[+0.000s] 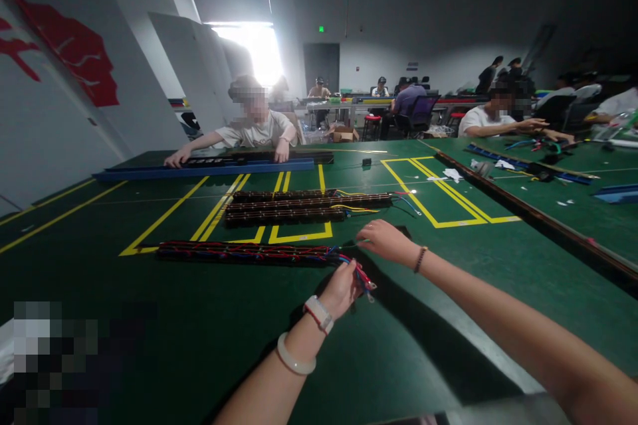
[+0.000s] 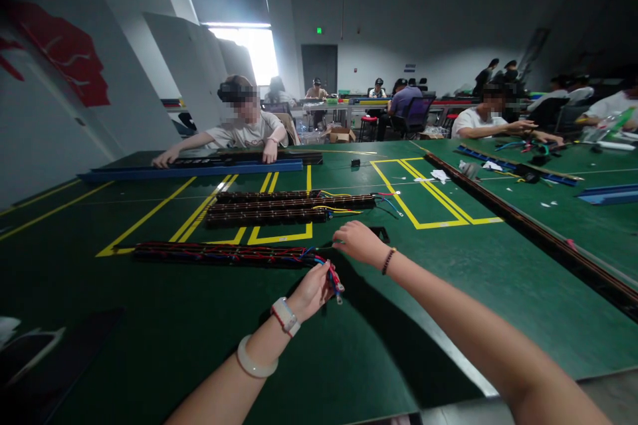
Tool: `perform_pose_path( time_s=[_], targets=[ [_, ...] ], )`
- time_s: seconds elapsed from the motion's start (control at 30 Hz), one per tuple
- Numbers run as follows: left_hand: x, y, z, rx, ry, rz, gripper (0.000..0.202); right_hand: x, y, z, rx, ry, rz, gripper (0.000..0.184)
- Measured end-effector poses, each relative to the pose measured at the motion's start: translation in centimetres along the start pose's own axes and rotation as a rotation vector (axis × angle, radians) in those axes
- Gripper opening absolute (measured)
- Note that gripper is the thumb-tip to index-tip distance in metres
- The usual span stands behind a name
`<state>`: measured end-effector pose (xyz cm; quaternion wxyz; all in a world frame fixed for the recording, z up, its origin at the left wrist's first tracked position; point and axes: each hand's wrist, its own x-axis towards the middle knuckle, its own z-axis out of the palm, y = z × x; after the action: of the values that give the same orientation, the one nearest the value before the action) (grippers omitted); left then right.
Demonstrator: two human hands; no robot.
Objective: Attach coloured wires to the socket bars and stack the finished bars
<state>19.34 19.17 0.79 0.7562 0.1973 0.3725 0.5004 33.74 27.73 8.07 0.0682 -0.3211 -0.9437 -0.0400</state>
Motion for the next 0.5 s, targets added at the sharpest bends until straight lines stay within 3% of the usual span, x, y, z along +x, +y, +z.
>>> perform_pose_path(
  time_s=[0.07, 0.17, 0.27, 0.5],
  targets=[
    [0.2, -0.1, 0.0, -0.032, -0.029, 0.019, 0.012, -1.9, -1.6, -0.7, 0.146, 0.042, 0.036, 0.034],
    [0.3, -0.1, 0.0, -0.084, -0.071, 0.034, 0.011, -4.3, -3.9, -1.1, 0.280, 0.003, 0.023, 0.041],
    [0.3, -0.1, 0.1, -0.108, -0.030, 0.007, 0.013, -5.3, -5.1, -0.8, 0.343, -0.011, 0.033, 0.035],
    [-0.3, -0.3, 0.6, -0.075, 0.017, 0.043, 0.013, -4.9, -3.6, 0.0, 0.431, 0.062, 0.320, 0.023]
  ],
)
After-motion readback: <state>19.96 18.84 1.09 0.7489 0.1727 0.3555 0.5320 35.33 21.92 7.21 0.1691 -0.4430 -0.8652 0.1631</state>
